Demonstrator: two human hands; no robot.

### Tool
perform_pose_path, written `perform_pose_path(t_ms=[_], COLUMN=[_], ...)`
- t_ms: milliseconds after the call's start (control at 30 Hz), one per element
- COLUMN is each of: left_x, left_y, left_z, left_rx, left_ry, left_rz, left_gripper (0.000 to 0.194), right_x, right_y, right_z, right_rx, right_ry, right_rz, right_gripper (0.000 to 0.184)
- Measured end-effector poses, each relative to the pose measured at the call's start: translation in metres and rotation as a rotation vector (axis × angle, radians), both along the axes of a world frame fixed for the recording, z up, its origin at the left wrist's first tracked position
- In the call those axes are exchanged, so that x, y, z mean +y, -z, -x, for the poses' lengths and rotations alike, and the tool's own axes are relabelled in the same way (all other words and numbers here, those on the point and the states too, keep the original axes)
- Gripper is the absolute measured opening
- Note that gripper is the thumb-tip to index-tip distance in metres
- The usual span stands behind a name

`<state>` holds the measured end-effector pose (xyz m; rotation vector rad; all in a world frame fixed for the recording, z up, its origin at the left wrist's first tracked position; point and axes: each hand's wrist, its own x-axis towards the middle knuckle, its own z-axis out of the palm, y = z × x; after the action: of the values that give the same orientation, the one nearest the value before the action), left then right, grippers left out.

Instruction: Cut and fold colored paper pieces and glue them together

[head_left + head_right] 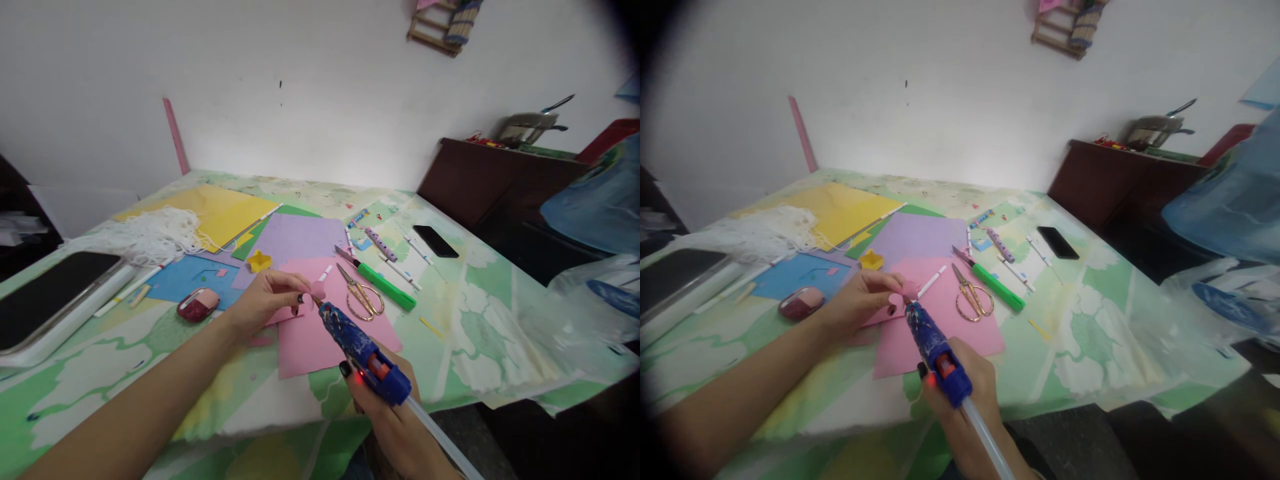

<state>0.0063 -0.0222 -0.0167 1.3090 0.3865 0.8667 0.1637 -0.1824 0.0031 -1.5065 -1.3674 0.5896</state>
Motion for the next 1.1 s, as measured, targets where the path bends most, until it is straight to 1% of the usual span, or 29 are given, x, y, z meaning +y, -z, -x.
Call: perform_pose_path(t_ms=[67,167,233,300,400,467,533,600,667,700,767,833,900,933,1000,1033,1067,1100], left_x=[0.000,0.000,0.001,0.002,0.003,0.003,0.003,0.004,0.004,0.005,0.005,0.005,0.005,0.005,0.005,0.005,0.005,0.006], left_y=[0.000,0.001,0.002,0.003,0.002,0.002,0.001,0.001,0.001,0.001,0.002,0.003,0.003,0.003,0.004,0.005,0.005,0.006], left_z=[0.000,0.000,0.000,0.000,0.000,0.000,0.000,0.000,0.000,0.000,0.000,0.000,-0.001,-0.001,-0.001,-0.001,-0.001,-0.001], left_rx=[0.005,0.019,0.020,0.009,-0.011,-0.022,-0.030,-0.036,-0.043,-0.046,-0.045,-0.037,-0.024,-0.019,-0.018,-0.020,-0.021,-0.021], left_ry=[-0.001,-0.027,-0.043,-0.052,-0.056,-0.061,-0.060,-0.053,-0.050,-0.053,-0.062,-0.078,-0.097,-0.104,-0.110,-0.112,-0.116,-0.124], left_rz=[0.007,0.029,0.051,0.073,0.105,0.119,0.123,0.121,0.117,0.115,0.107,0.100,0.095,0.092,0.086,0.082,0.078,0.073], left_gripper=[0.004,0.002,0.004,0.006,0.009,0.009,0.009,0.007,0.007,0.007,0.008,0.009,0.010,0.010,0.009,0.008,0.007,0.006], right_x=[0.000,-0.002,-0.005,-0.008,-0.012,-0.015,-0.017,-0.021,-0.026,-0.028,-0.030,-0.031,-0.029,-0.027,-0.021,-0.018,-0.014,-0.009], right_y=[0.000,-0.001,0.000,0.001,0.006,0.010,0.015,0.020,0.023,0.023,0.023,0.021,0.020,0.019,0.020,0.020,0.019,0.018], right_z=[-0.002,-0.005,-0.008,-0.014,-0.033,-0.056,-0.085,-0.116,-0.145,-0.158,-0.181,-0.201,-0.218,-0.224,-0.231,-0.230,-0.226,-0.219], right_rx=[-0.006,-0.056,-0.104,-0.149,-0.262,-0.408,-0.590,-0.776,-0.904,-0.953,-0.962,-0.918,-0.907,-0.905,-0.905,-0.907,-0.923,-0.954], right_ry=[-0.032,-0.078,-0.052,0.047,0.294,0.437,0.501,0.553,0.575,0.612,0.644,0.637,0.628,0.598,0.600,0.599,0.633,0.654], right_rz=[0.008,0.007,-0.024,-0.064,-0.065,-0.049,-0.043,0.041,0.183,0.264,0.387,0.472,0.494,0.492,0.500,0.530,0.554,0.565], right_gripper=[0.020,0.015,0.014,0.015,0.020,0.023,0.027,0.030,0.030,0.029,0.022,0.021,0.024,0.023,0.019,0.019,0.019,0.023])
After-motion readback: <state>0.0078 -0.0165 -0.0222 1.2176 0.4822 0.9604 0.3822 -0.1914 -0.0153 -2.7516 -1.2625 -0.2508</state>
